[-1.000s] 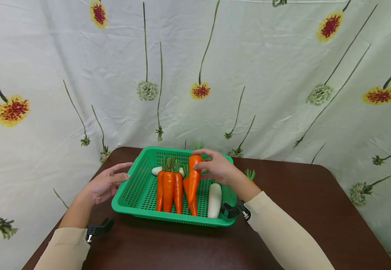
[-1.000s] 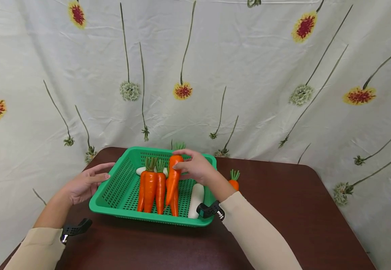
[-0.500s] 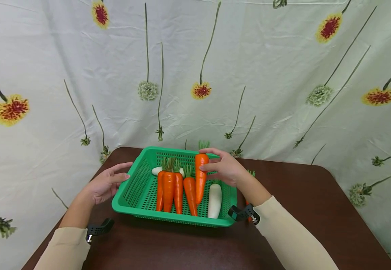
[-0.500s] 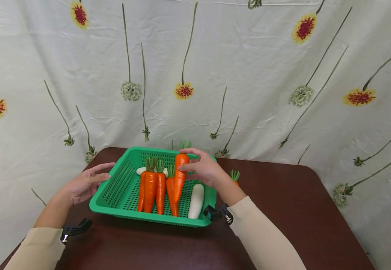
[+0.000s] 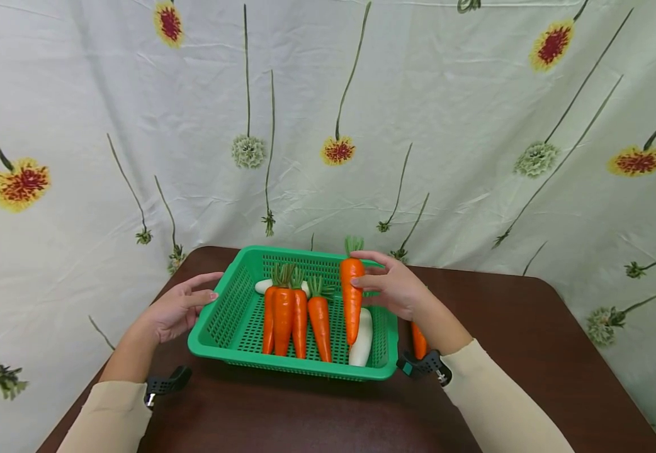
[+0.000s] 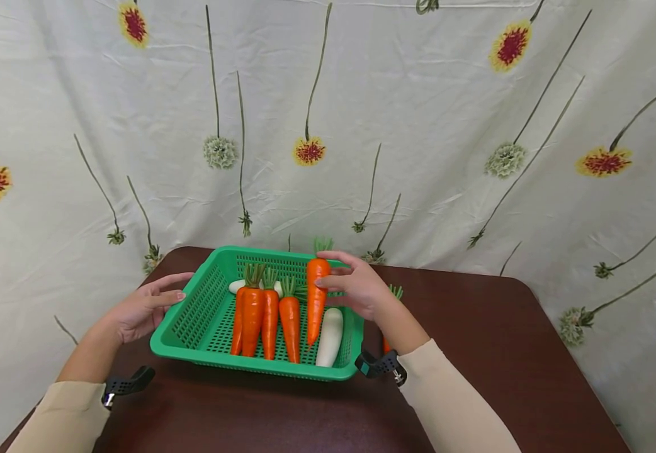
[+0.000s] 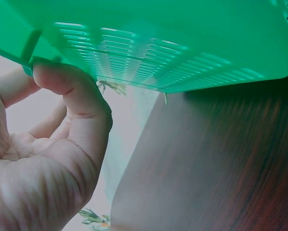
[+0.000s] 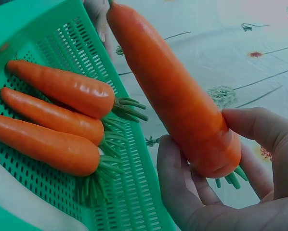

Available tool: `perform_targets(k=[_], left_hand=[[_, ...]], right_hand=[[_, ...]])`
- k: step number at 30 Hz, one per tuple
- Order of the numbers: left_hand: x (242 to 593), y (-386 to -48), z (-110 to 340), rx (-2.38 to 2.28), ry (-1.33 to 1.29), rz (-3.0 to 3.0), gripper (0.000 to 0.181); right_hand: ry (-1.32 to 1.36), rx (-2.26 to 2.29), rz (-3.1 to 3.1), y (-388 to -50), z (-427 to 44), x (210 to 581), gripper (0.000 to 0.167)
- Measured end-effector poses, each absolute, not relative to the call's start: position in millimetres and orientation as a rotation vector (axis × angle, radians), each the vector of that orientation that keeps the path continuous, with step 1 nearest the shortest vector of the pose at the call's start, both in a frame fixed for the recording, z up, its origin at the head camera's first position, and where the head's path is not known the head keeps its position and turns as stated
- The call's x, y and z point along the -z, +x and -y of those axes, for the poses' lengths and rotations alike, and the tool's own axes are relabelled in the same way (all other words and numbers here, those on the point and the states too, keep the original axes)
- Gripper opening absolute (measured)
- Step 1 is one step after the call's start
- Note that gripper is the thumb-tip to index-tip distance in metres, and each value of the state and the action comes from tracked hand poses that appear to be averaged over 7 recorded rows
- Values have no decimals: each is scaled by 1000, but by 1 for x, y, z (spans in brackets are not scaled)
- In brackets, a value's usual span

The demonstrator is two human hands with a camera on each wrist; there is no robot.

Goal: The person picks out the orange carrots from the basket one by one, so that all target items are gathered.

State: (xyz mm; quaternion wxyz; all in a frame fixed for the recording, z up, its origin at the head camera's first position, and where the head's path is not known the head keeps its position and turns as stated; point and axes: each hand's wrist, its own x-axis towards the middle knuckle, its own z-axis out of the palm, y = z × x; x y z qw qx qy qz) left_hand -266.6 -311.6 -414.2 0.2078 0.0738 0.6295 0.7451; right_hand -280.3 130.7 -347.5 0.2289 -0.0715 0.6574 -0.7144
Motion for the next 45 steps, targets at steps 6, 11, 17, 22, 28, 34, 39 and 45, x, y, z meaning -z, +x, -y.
perform_targets(k=[6,11,17,22,28,34,39,45], left_hand=[[414,-267,312,-2075,201,-1754,58],[413,-266,312,-2076,198,-1754,61],[413,-266,312,-2075,189,-1764,63],[413,-266,312,-2074,185,-1766,63],[414,-266,312,-2072,176,-1770,62],[413,-266,311,-2066,161,-1776,64],[414,-266,311,-2067,163,-1779,63],[414,-266,311,-2068,166,-1776,63]], right_hand=[[-188,2007,-1802,-278,-140,352,58],[-176,2033,-1804,-276,-149,355,58],[-178,2036,-1829,-274,-159,356,62],[-180,2048,-1850,-270,-167,357,62],[-205,2074,-1852,-266,-178,360,64],[-188,2113,-1857,-264,-191,367,68],[-186,2133,-1865,-262,-202,369,67],[-184,2166,-1877,-259,-217,371,62]])
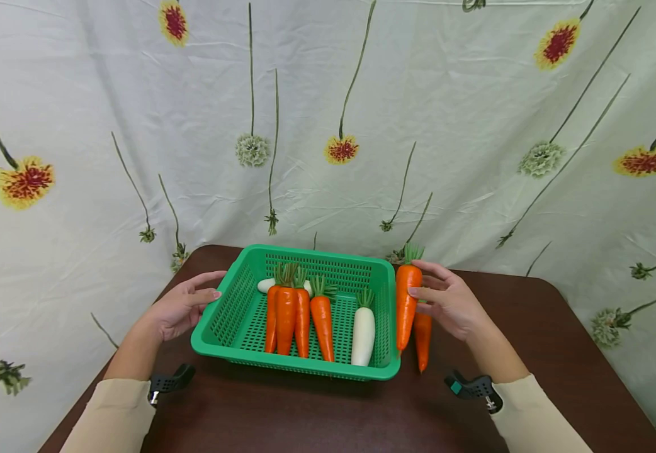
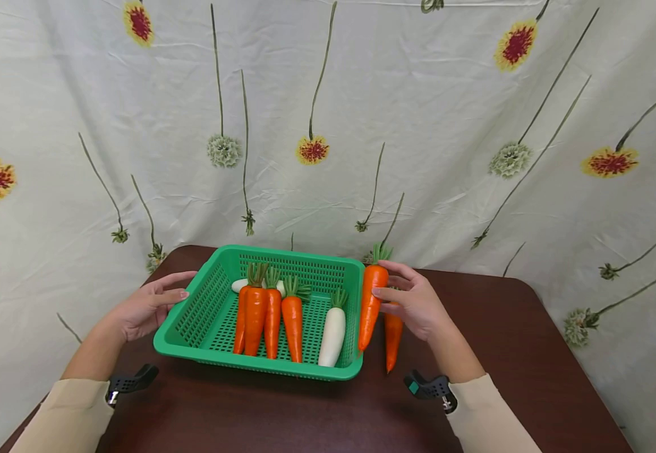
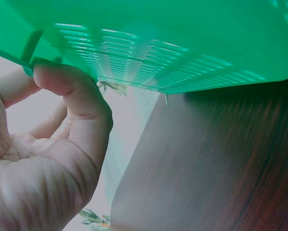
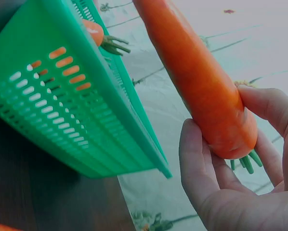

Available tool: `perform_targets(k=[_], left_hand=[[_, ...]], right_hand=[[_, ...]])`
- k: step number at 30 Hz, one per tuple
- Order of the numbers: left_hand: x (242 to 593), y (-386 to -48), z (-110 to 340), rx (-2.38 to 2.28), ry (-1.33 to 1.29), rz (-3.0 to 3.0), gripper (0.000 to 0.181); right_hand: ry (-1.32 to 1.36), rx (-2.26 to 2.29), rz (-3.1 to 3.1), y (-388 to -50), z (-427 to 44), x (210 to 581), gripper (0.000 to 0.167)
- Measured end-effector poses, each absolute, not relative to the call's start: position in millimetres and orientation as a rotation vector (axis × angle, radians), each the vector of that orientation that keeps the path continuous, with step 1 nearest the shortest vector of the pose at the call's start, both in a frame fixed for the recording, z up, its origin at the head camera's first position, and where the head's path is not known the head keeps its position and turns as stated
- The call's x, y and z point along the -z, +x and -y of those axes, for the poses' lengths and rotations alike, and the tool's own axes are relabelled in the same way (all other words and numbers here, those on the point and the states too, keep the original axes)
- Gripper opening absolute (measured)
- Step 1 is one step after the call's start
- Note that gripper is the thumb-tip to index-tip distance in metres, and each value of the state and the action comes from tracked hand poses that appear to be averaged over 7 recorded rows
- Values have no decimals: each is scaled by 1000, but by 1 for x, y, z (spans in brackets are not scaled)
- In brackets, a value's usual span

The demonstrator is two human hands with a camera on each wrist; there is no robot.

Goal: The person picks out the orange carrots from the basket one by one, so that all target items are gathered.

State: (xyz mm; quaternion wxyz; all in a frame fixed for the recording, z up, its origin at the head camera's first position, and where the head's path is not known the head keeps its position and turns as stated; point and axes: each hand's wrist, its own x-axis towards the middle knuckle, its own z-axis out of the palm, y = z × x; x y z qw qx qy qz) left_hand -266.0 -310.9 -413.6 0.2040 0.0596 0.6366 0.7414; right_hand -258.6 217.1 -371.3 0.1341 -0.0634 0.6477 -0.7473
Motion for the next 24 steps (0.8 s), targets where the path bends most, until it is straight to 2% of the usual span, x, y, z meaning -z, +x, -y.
perform_targets(k=[8,15,24], left_hand=[[413,-266,311,-2066,164,-1781,65],[413,-266,311,-2067,161,-1784,65],[413,-265,310,-2073,151,-1775,64]], right_hand=[[-208,2204,-1848,-256,-238,375,63],[-228,2205,-1853,-255,-255,384,55],[-185,2176,-1890,-254,-273,395,56]])
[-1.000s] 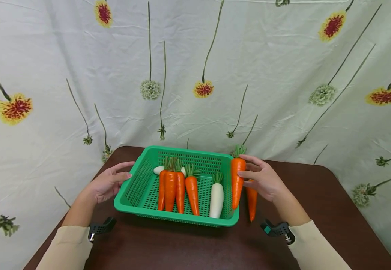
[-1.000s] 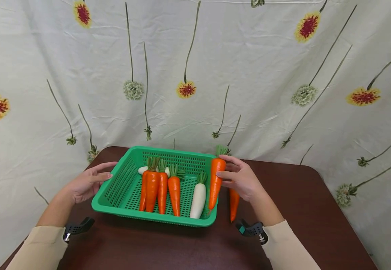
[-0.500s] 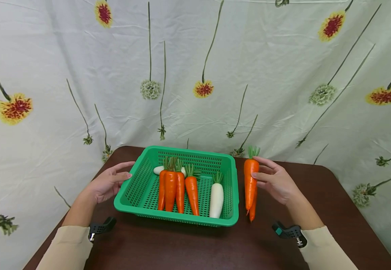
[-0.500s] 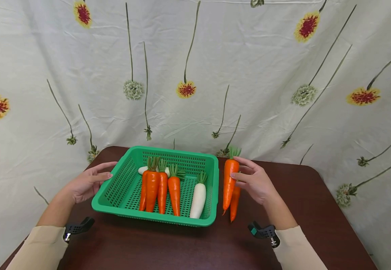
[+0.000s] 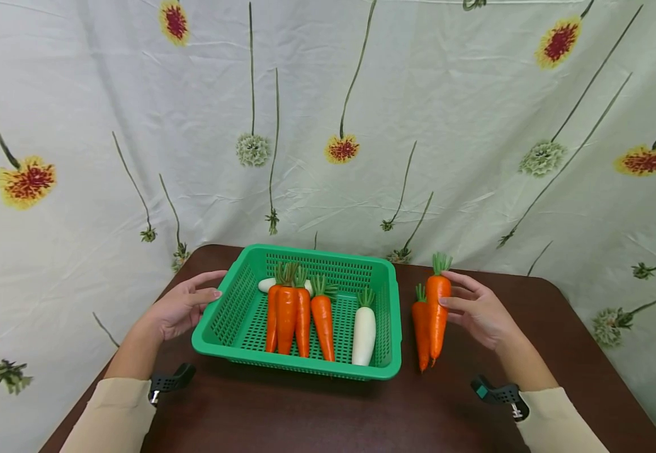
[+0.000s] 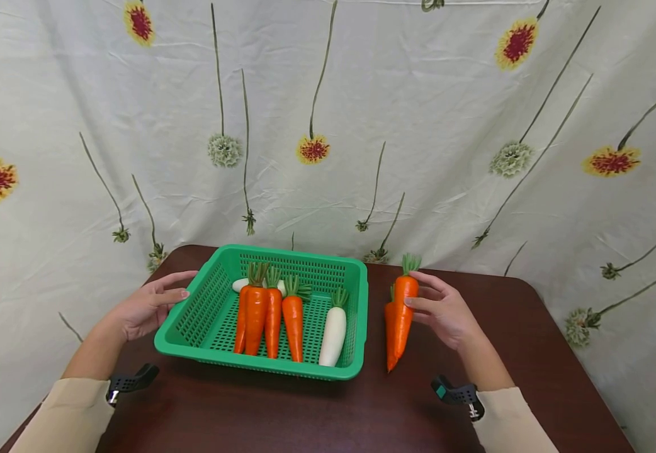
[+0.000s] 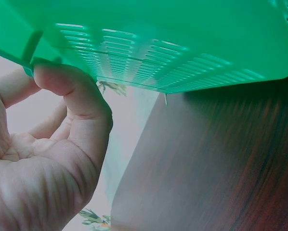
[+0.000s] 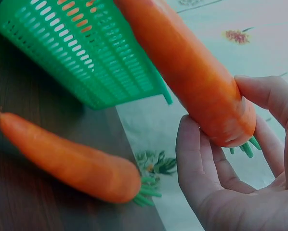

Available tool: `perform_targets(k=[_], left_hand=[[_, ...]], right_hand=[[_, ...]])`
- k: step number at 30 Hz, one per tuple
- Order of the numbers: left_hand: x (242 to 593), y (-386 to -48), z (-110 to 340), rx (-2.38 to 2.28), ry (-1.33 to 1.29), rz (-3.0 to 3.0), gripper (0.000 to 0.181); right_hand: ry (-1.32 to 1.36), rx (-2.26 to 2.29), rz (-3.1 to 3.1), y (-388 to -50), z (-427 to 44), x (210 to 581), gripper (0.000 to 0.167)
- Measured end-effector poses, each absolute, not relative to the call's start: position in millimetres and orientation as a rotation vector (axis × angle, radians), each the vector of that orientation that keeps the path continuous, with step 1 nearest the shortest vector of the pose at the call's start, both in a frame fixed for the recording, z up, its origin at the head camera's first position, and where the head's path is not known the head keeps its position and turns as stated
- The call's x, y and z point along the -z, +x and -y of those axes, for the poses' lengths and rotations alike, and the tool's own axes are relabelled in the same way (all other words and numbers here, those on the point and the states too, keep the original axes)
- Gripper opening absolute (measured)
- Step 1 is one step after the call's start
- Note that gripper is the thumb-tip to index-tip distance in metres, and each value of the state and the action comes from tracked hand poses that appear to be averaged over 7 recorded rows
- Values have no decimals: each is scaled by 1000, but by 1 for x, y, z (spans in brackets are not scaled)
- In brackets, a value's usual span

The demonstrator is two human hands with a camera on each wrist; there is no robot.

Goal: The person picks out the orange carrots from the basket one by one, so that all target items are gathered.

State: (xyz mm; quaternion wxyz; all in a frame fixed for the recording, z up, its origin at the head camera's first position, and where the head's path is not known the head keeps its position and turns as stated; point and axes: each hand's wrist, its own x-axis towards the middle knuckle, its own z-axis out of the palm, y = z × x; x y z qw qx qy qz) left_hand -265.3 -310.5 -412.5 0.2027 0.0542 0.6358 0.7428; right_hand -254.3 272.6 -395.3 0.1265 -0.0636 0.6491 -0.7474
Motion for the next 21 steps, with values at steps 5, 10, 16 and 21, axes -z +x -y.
perform_targets(k=[5,10,16,21], left_hand=[[412,-265,310,-2078,142,-1769,64],[412,-264,310,-2079,140,-1770,65],[412,-265,310,-2075,133,-1771,65],[412,-265,310,-2072,132,-1776,64]], right_hand=[[-131,2145,-1924,-254,-280,400,58],[-121,2109,-1968,-255,-288,407,58],[-108,2068,-2005,-256,-296,416,57],[-121,2022,-2036,-259,-302,423,58]])
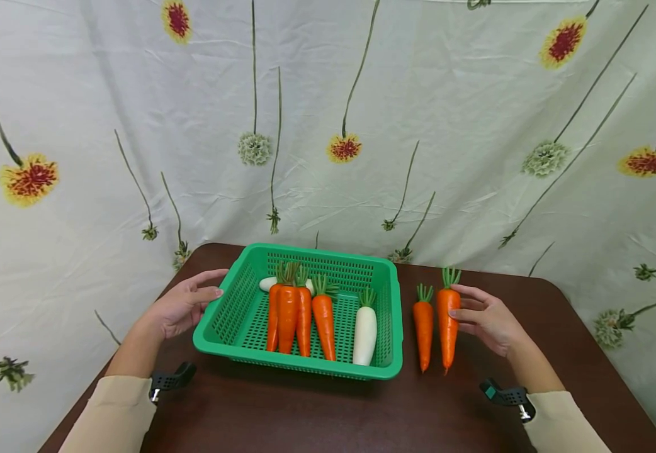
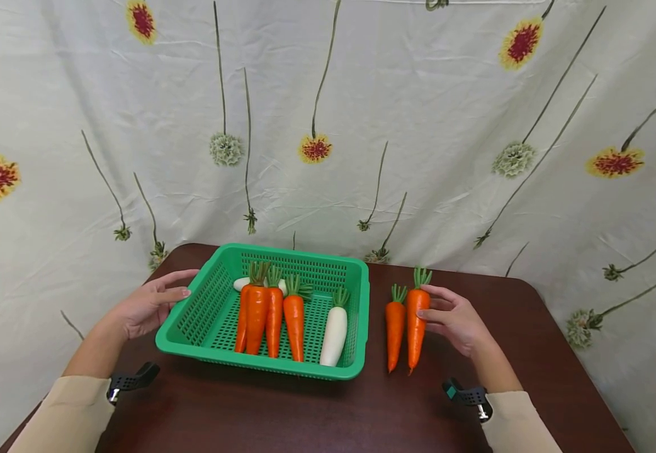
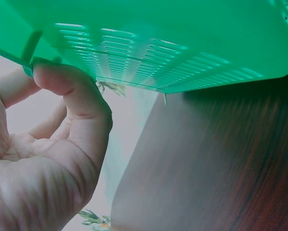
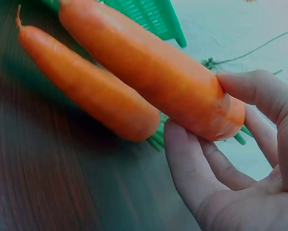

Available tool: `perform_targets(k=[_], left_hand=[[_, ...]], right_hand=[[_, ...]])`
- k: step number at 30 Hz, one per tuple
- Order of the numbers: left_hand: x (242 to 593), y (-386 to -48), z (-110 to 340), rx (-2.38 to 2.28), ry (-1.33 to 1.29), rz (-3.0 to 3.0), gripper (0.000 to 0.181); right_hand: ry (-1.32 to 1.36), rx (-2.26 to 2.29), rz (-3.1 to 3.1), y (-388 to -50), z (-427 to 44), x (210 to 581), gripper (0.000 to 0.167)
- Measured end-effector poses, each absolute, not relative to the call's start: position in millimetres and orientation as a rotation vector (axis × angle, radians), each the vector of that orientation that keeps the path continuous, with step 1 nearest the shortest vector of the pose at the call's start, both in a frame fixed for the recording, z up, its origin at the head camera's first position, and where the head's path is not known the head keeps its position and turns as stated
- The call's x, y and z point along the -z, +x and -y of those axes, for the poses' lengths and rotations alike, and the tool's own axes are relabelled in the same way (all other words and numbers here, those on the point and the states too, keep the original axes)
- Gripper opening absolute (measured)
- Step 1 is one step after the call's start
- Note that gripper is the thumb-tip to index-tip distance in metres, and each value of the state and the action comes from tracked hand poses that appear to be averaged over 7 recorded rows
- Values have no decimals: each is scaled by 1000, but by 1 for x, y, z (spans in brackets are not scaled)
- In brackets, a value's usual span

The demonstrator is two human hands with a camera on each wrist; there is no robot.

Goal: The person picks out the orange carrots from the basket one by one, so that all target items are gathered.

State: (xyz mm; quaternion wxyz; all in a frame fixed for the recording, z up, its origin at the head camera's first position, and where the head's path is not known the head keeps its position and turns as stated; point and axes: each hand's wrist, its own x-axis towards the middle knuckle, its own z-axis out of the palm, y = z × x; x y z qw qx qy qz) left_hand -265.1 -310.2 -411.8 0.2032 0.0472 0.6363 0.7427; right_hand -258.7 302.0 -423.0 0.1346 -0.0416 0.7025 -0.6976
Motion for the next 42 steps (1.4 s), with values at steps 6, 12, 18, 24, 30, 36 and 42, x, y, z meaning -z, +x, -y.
perform_targets(k=[6,12,18,24,30,36,42], left_hand=[[413,-265,310,-2068,137,-1785,64],[412,-265,310,-2066,139,-1783,65],[411,-264,310,-2060,137,-1791,65],[411,-264,310,-2058,137,-1801,65],[410,-264,309,-2064,132,-1791,63],[410,-265,309,-2065,134,-1785,64],[410,-265,310,-2071,124,-1777,66]], right_hand=[[-108,1945,-2083,-262,-309,430,59],[-54,1913,-2104,-265,-314,437,59],[-43,1897,-2090,-268,-316,444,56],[-43,1881,-2073,-273,-317,449,57],[-5,1848,-2101,-277,-318,453,60],[1,1800,-2139,-279,-317,454,64],[-27,1752,-2179,-280,-315,454,68]])
